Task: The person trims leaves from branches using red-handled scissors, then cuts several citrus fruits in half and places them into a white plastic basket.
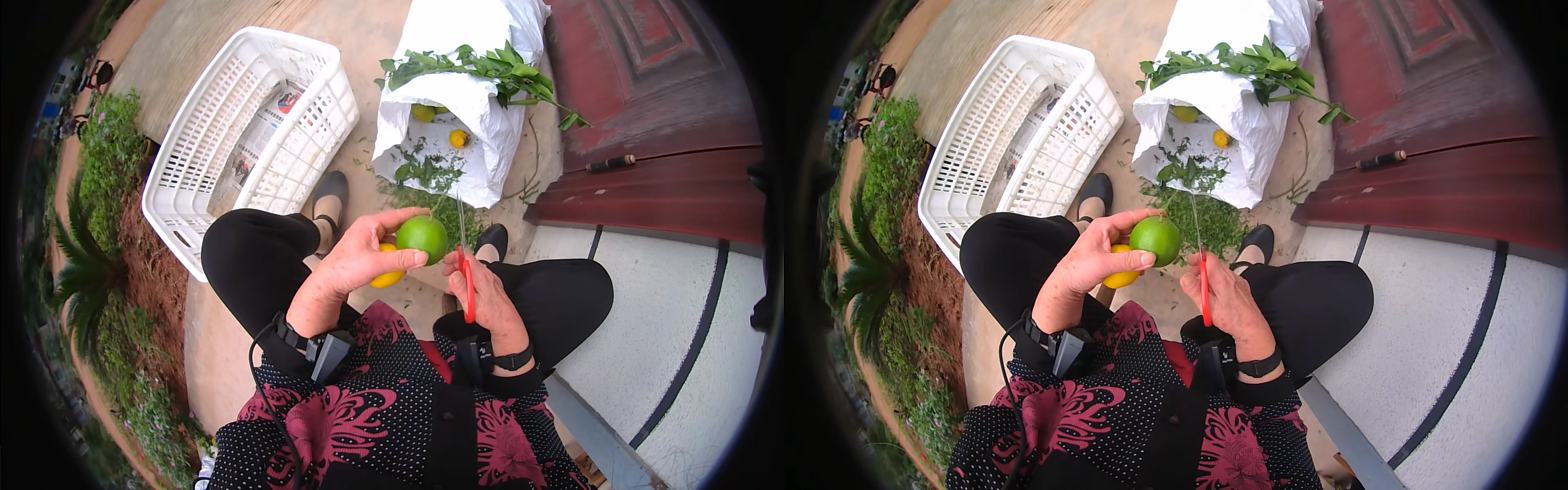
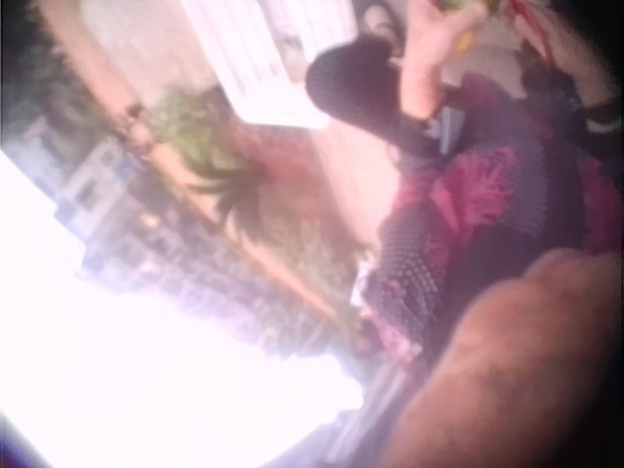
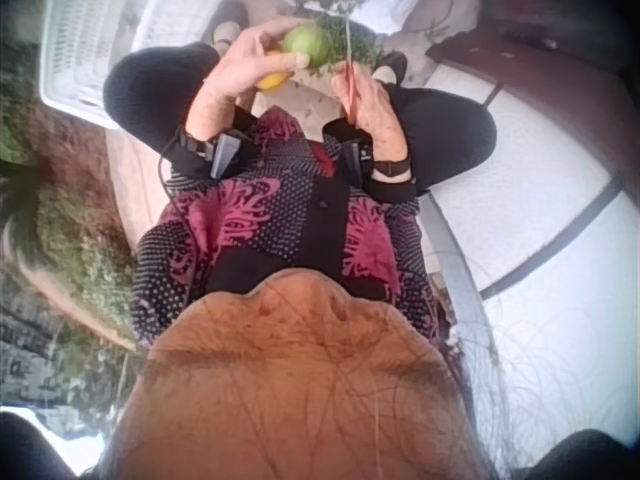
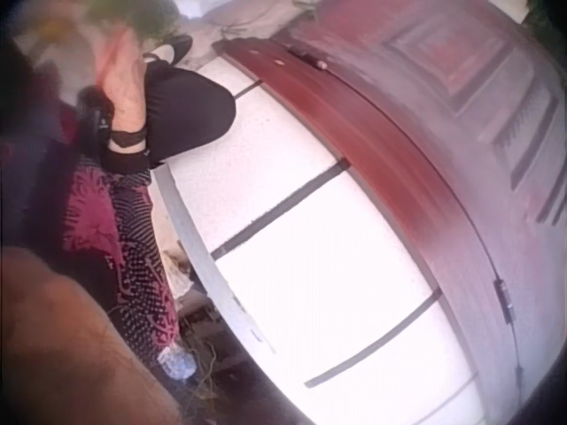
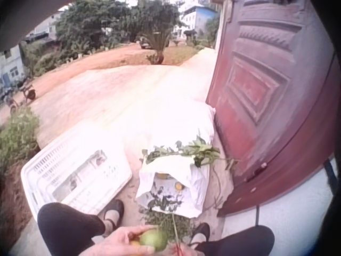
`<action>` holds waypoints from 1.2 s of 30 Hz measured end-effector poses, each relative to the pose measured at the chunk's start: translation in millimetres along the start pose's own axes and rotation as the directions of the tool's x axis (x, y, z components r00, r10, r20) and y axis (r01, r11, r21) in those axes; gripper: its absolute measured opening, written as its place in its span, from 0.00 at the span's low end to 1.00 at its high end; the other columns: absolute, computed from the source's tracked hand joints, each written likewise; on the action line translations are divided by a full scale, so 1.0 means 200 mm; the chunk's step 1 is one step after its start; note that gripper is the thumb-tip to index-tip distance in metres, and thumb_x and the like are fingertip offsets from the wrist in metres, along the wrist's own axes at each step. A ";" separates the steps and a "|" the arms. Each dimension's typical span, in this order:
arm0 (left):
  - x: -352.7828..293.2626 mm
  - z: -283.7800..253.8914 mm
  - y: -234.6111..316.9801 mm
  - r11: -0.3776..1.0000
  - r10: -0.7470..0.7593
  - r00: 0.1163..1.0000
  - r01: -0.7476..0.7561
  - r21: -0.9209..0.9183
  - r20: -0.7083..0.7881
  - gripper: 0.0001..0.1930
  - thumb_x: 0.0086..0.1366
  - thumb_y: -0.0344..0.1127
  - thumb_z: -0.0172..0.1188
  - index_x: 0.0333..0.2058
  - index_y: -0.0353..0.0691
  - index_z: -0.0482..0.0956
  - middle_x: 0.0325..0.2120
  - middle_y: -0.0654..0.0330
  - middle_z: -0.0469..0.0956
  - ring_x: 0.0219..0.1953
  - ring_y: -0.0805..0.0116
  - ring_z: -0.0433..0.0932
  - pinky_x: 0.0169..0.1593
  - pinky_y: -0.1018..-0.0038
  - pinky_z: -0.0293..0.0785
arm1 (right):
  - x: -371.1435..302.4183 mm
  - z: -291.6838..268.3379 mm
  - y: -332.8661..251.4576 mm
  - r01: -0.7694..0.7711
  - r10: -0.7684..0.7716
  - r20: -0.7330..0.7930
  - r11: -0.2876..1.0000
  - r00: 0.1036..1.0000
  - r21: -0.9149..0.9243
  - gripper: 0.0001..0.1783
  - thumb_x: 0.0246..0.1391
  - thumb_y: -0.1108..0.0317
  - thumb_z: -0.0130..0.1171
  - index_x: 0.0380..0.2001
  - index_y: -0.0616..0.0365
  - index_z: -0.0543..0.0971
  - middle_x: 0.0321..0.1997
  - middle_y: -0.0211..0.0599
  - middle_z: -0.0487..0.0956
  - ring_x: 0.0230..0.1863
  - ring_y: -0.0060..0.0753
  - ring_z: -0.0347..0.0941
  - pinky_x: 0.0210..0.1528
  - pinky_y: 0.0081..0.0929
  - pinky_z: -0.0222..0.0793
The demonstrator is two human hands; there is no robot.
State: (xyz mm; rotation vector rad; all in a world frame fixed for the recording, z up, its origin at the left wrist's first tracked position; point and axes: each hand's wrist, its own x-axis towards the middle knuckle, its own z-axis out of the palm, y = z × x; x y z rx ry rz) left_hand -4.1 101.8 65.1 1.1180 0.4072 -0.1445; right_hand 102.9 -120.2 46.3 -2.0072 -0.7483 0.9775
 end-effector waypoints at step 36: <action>0.03 -0.02 -0.11 0.986 -0.064 0.979 0.032 0.162 0.193 0.30 0.62 0.31 0.66 0.63 0.41 0.69 0.47 0.60 0.80 0.46 0.73 0.76 0.54 0.74 0.72 | -0.02 -0.01 0.05 -0.021 0.025 0.110 0.999 0.994 -0.035 0.21 0.64 0.51 0.55 0.45 0.59 0.72 0.42 0.48 0.80 0.45 0.54 0.78 0.45 0.40 0.73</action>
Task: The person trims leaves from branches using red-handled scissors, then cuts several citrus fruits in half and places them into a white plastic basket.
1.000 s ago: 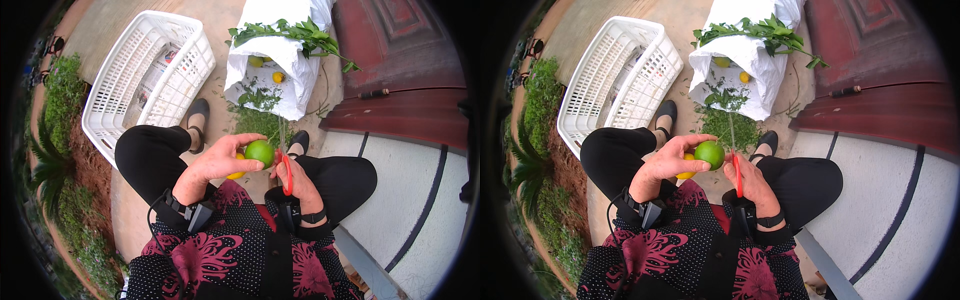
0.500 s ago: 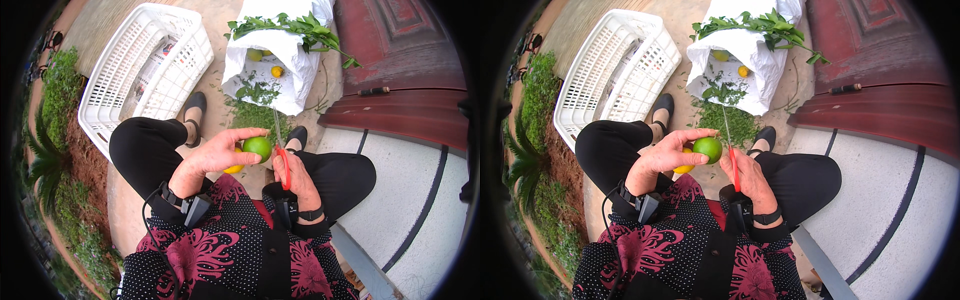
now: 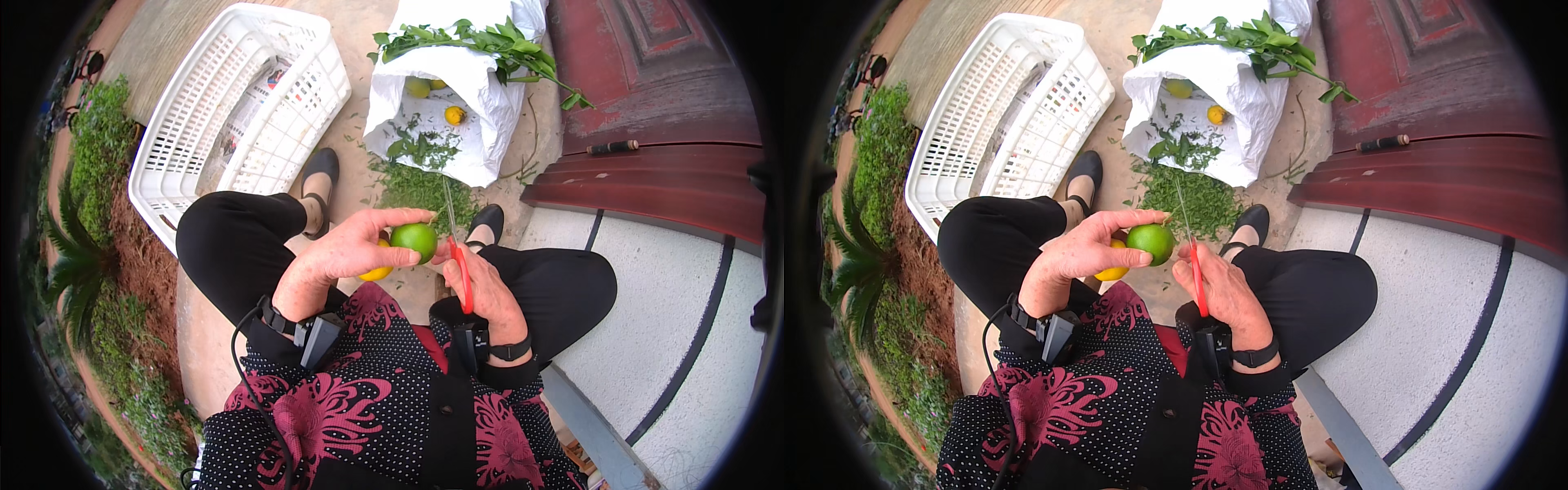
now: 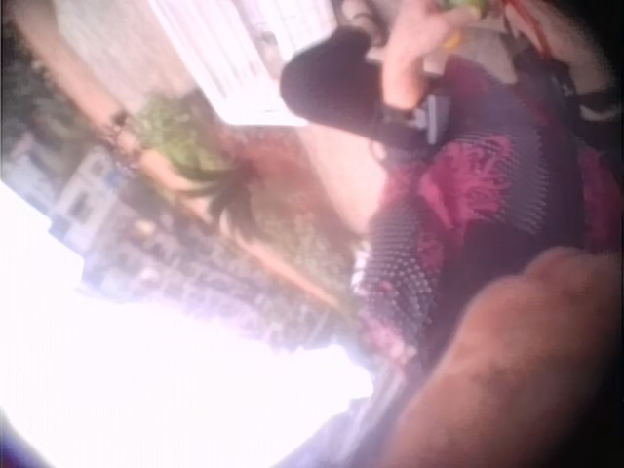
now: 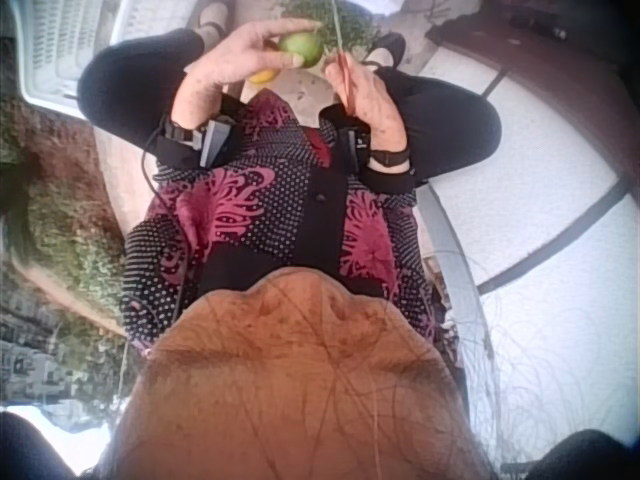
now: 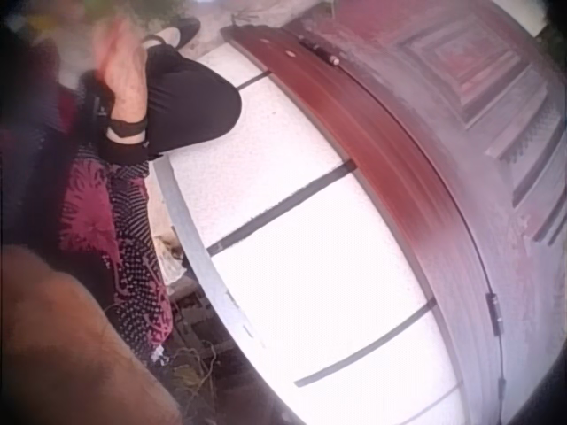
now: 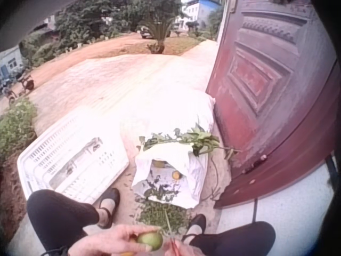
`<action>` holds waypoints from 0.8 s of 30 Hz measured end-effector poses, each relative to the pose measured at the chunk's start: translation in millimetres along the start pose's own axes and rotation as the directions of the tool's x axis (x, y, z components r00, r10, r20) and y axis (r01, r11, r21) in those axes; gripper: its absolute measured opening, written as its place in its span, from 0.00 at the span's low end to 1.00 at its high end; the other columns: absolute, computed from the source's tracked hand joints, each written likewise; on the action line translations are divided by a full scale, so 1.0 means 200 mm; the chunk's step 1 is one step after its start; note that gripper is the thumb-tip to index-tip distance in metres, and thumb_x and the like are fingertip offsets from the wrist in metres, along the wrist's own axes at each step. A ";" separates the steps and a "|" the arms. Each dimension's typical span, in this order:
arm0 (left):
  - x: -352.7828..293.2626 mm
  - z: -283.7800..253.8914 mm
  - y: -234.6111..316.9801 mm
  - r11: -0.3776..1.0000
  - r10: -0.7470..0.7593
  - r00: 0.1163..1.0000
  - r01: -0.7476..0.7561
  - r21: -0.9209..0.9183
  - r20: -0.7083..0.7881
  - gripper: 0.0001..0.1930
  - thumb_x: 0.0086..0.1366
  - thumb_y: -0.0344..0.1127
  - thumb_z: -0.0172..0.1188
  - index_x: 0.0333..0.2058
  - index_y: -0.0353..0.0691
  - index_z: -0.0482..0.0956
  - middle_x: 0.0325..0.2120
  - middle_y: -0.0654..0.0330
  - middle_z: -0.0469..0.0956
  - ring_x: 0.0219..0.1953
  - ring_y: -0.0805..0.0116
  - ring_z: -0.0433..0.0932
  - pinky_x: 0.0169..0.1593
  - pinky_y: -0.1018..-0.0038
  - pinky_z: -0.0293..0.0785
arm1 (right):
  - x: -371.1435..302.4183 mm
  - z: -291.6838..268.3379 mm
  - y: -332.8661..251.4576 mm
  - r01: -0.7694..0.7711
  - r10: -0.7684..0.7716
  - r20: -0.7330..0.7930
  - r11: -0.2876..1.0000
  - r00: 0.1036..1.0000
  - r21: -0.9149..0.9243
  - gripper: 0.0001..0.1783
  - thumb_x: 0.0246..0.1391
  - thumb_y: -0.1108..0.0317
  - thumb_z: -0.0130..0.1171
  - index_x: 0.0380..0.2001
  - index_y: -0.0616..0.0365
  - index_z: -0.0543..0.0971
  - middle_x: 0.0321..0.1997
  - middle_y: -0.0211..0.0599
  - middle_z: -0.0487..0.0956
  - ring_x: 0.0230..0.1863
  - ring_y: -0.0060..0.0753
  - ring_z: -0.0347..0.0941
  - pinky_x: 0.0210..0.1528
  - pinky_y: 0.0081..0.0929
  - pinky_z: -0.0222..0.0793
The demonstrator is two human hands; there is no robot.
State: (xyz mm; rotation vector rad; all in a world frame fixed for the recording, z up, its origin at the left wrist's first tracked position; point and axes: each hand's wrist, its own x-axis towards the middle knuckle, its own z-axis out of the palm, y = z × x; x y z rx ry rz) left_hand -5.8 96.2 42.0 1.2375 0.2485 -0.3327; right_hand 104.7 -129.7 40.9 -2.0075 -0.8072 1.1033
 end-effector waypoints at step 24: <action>0.01 -0.02 -0.03 0.985 -0.094 0.996 0.094 0.148 -0.009 0.30 0.62 0.29 0.66 0.63 0.39 0.68 0.49 0.59 0.78 0.50 0.73 0.73 0.56 0.75 0.70 | 0.03 0.03 0.00 -0.118 0.116 0.025 0.990 0.993 0.076 0.26 0.65 0.49 0.52 0.26 0.64 0.70 0.21 0.52 0.72 0.27 0.58 0.71 0.32 0.42 0.65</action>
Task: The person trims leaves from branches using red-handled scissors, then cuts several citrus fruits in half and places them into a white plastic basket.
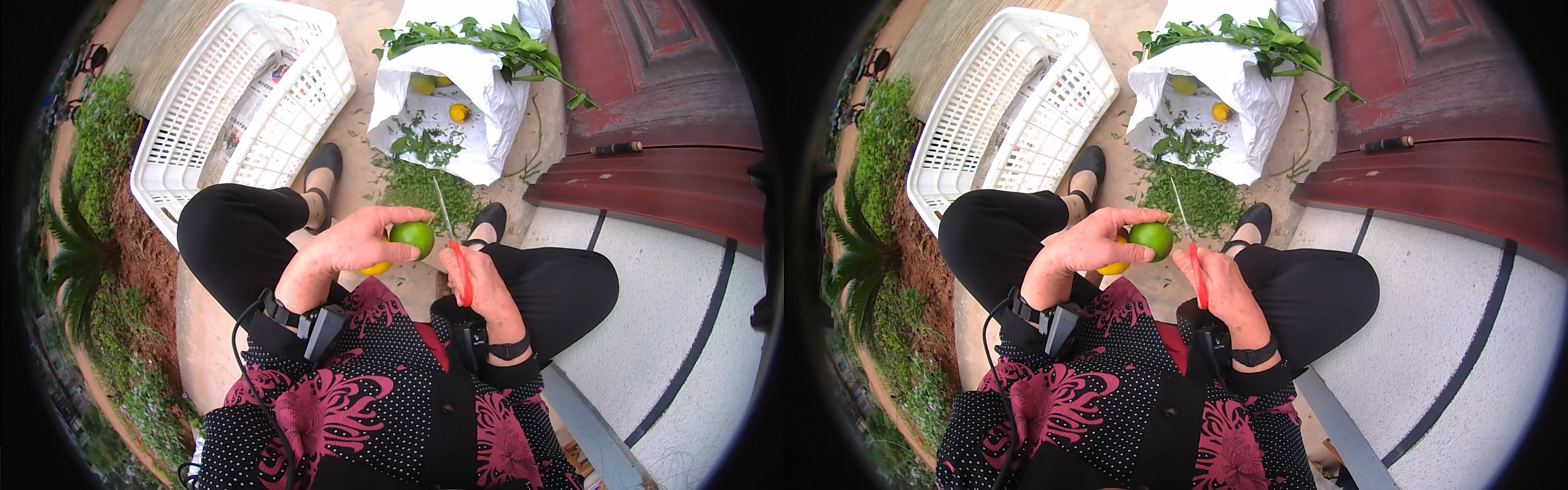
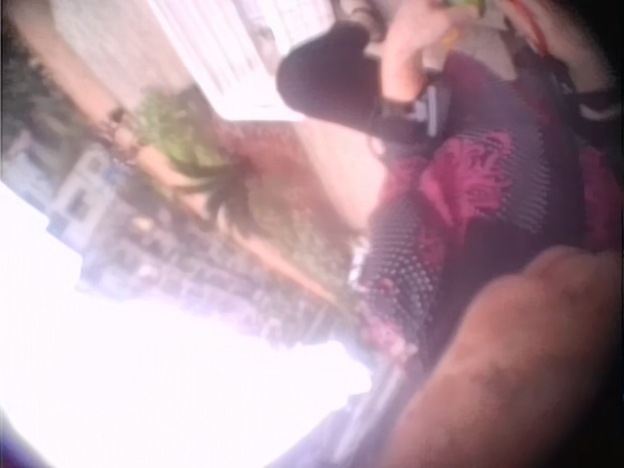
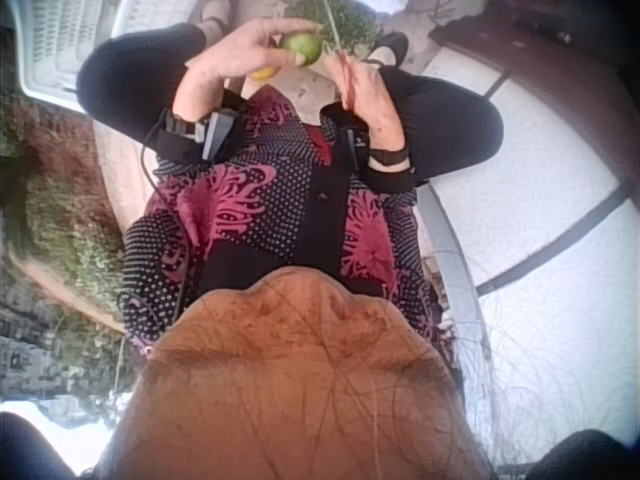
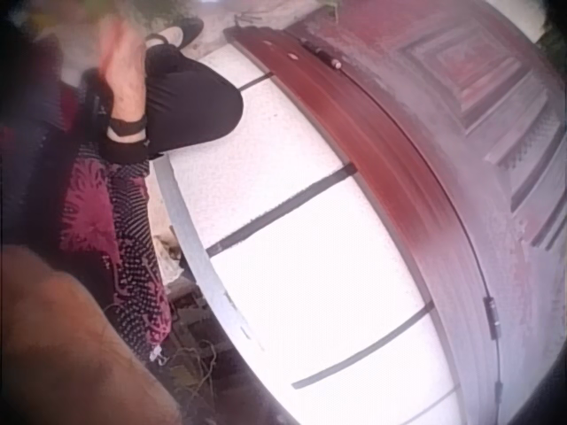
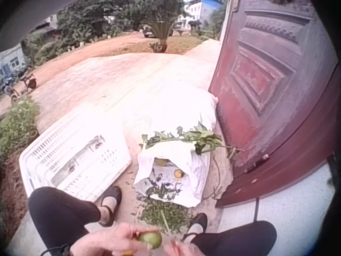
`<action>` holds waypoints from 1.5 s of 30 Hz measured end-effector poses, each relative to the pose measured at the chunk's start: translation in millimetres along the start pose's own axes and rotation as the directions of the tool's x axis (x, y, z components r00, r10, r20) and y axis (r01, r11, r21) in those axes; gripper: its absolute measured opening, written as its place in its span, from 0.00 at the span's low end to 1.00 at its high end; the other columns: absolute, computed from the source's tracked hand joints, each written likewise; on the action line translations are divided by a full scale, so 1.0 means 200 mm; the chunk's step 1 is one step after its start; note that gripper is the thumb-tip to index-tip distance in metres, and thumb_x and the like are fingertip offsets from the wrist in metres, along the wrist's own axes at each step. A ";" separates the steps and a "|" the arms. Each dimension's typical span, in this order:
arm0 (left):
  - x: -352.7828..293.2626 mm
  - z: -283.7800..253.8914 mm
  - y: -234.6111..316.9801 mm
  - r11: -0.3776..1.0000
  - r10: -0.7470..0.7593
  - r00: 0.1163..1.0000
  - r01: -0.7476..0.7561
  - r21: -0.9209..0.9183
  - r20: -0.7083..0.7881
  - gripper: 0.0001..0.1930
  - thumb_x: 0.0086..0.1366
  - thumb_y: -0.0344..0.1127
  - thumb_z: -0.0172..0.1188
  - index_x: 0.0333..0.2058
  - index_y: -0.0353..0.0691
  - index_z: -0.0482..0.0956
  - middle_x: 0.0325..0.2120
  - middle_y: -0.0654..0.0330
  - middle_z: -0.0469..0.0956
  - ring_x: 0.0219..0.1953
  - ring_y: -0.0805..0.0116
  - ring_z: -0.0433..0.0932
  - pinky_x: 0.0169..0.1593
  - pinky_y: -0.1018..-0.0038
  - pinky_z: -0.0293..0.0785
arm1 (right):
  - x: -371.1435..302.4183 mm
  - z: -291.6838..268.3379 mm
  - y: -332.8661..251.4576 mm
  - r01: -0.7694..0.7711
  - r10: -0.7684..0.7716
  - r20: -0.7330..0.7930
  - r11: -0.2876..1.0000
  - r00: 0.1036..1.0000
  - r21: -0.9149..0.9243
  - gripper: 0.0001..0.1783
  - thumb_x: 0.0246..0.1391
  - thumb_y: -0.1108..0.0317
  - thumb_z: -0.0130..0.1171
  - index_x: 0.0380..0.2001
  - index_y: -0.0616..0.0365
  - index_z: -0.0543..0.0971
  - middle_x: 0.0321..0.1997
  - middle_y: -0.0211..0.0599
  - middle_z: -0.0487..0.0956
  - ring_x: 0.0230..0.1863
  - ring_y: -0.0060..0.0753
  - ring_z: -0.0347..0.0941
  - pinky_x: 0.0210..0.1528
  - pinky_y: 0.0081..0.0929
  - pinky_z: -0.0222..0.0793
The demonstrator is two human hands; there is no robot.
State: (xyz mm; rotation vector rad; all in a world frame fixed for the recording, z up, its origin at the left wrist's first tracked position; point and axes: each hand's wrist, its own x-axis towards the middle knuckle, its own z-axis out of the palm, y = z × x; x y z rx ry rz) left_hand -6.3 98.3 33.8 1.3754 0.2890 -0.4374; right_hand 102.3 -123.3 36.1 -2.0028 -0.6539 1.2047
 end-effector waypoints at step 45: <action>0.02 0.00 -0.04 0.998 0.051 0.998 -0.050 0.038 -0.037 0.32 0.57 0.36 0.67 0.60 0.37 0.71 0.45 0.53 0.81 0.47 0.66 0.78 0.53 0.71 0.72 | -0.03 0.01 0.02 -0.009 0.022 0.066 0.981 0.998 -0.195 0.27 0.64 0.42 0.49 0.40 0.59 0.73 0.39 0.57 0.78 0.45 0.62 0.74 0.44 0.46 0.69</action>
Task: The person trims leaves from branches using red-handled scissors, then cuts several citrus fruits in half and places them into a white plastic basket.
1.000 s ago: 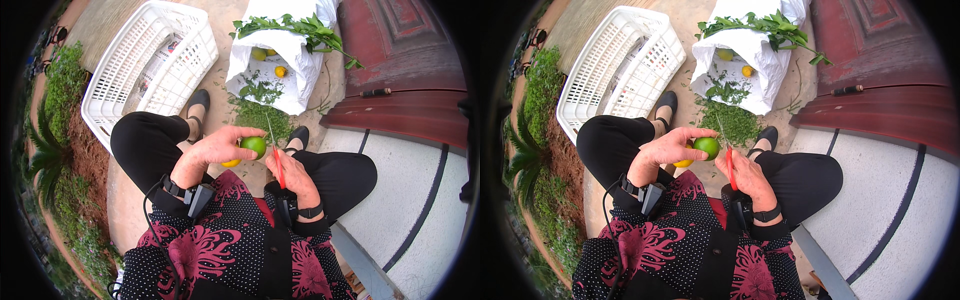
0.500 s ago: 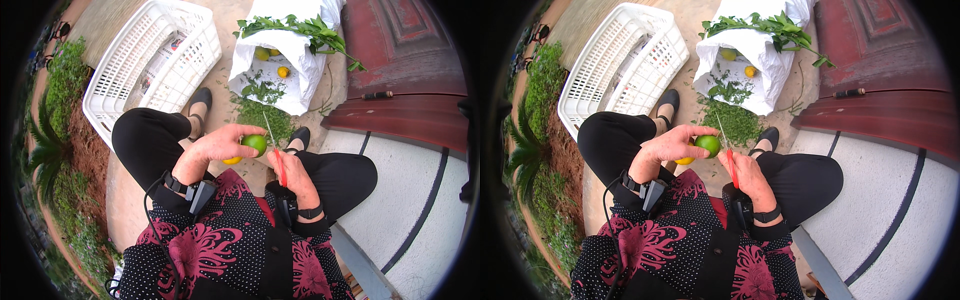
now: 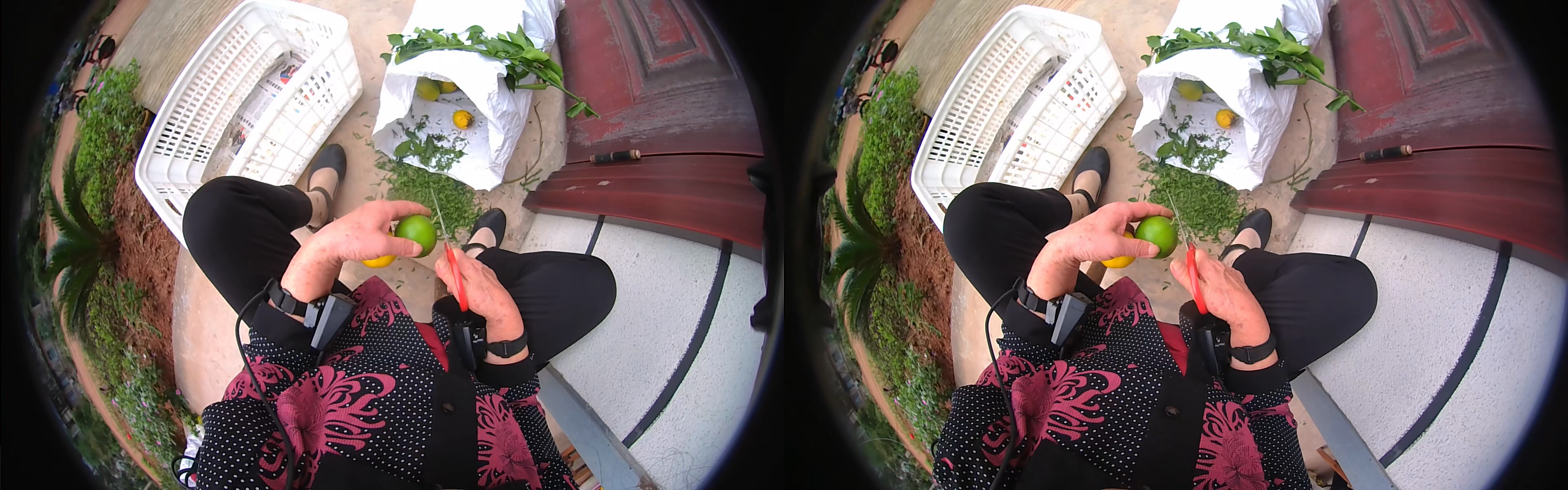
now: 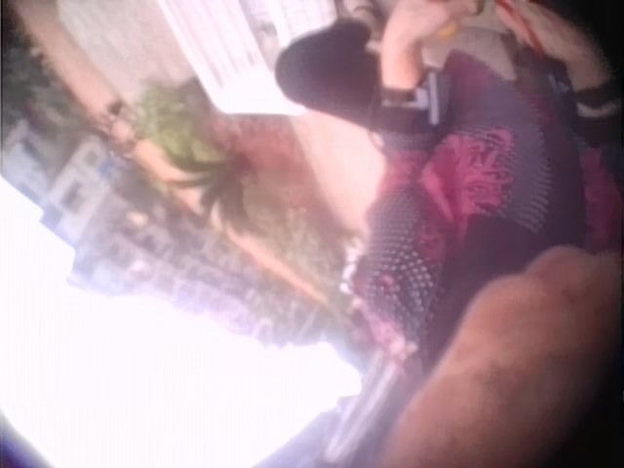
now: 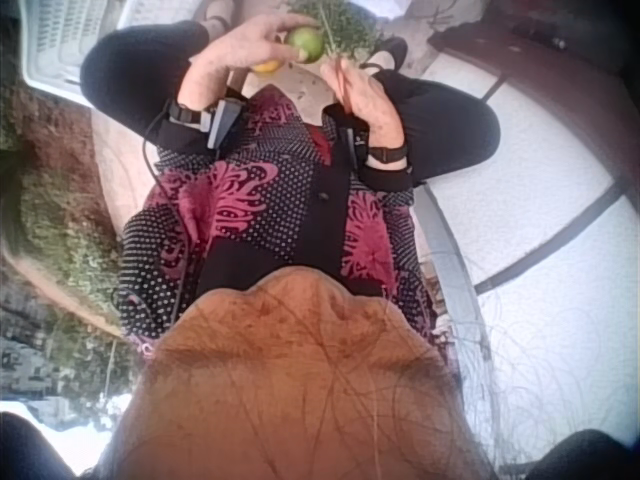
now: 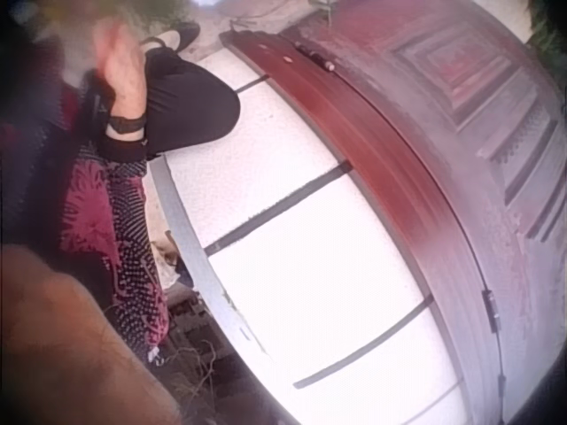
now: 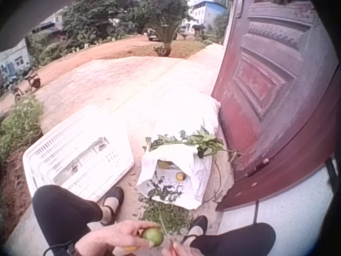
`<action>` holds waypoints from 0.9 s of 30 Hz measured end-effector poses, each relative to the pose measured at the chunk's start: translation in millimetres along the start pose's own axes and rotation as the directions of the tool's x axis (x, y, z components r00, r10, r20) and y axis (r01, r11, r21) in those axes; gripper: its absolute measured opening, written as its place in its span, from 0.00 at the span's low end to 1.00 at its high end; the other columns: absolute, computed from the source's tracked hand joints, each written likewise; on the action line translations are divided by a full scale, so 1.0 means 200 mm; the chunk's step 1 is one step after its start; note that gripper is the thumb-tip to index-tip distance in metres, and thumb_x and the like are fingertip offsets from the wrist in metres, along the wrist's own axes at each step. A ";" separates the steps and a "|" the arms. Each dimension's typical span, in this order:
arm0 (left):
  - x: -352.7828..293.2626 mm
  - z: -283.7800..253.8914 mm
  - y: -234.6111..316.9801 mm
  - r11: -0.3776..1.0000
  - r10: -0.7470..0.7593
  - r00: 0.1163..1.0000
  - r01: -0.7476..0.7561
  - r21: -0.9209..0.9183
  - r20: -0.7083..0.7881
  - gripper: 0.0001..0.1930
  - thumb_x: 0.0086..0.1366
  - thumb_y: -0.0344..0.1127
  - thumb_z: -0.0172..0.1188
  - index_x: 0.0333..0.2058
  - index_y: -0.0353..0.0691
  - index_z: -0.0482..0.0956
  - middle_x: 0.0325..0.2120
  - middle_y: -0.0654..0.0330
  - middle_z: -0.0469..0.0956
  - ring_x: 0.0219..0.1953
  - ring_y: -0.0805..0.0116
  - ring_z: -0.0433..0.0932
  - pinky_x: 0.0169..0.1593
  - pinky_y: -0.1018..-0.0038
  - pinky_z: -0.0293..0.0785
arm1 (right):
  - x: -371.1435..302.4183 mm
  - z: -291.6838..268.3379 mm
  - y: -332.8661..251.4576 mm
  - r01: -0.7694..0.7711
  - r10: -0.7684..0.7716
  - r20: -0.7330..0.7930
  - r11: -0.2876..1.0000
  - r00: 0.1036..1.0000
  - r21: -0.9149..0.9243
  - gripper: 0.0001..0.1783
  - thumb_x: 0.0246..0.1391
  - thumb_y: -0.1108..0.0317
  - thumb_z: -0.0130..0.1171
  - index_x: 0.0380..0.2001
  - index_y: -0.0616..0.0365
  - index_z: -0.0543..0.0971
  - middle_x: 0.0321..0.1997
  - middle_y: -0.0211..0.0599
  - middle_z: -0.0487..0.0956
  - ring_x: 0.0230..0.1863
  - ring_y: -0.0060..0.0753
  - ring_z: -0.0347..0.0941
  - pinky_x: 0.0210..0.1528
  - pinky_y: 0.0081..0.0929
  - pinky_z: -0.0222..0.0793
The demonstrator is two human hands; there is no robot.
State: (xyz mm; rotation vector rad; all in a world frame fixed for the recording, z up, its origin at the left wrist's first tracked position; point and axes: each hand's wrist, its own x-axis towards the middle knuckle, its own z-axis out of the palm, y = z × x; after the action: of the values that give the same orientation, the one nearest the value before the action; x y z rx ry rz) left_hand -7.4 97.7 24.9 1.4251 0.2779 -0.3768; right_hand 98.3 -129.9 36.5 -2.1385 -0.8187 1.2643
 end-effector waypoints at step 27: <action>0.04 0.01 -0.04 0.979 -0.071 0.993 0.087 0.186 -0.089 0.33 0.55 0.41 0.68 0.59 0.37 0.72 0.46 0.45 0.80 0.50 0.56 0.79 0.55 0.69 0.72 | 0.04 0.05 -0.01 -0.049 0.049 -0.091 0.999 0.995 -0.003 0.31 0.65 0.43 0.48 0.28 0.66 0.76 0.28 0.60 0.77 0.37 0.66 0.74 0.37 0.49 0.68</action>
State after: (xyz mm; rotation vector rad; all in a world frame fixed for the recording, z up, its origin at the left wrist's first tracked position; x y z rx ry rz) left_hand -4.2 93.6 15.1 1.6227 0.3746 -0.4189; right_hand 91.6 -120.5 29.1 -2.2148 -0.7365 1.1809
